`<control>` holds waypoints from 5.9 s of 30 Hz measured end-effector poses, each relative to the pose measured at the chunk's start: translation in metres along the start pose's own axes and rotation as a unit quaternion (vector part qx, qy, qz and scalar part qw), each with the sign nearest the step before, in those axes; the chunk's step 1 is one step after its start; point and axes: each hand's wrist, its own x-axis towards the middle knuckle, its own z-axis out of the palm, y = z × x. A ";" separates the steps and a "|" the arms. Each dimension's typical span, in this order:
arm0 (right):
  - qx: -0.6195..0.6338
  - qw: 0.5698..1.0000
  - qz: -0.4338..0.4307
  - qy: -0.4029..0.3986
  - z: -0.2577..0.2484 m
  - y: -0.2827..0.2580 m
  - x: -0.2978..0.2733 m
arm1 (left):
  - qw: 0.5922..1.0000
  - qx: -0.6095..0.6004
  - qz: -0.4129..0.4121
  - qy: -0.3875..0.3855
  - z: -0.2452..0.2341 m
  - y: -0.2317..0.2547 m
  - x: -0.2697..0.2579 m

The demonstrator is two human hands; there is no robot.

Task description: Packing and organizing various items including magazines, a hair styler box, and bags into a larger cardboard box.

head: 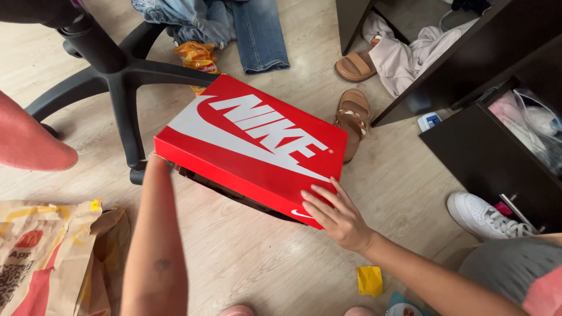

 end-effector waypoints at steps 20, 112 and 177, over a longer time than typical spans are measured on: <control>-0.006 0.993 0.054 -0.108 0.046 0.002 -0.039 | 0.801 0.595 0.014 0.058 0.076 0.029 -0.077; 0.248 0.701 0.588 0.318 -0.036 0.195 -0.072 | 0.594 0.715 0.343 -0.137 0.403 -0.027 -0.129; 0.085 0.061 0.421 0.901 -0.327 -0.021 -0.947 | 0.755 0.435 -0.013 -0.491 0.510 -0.310 -0.360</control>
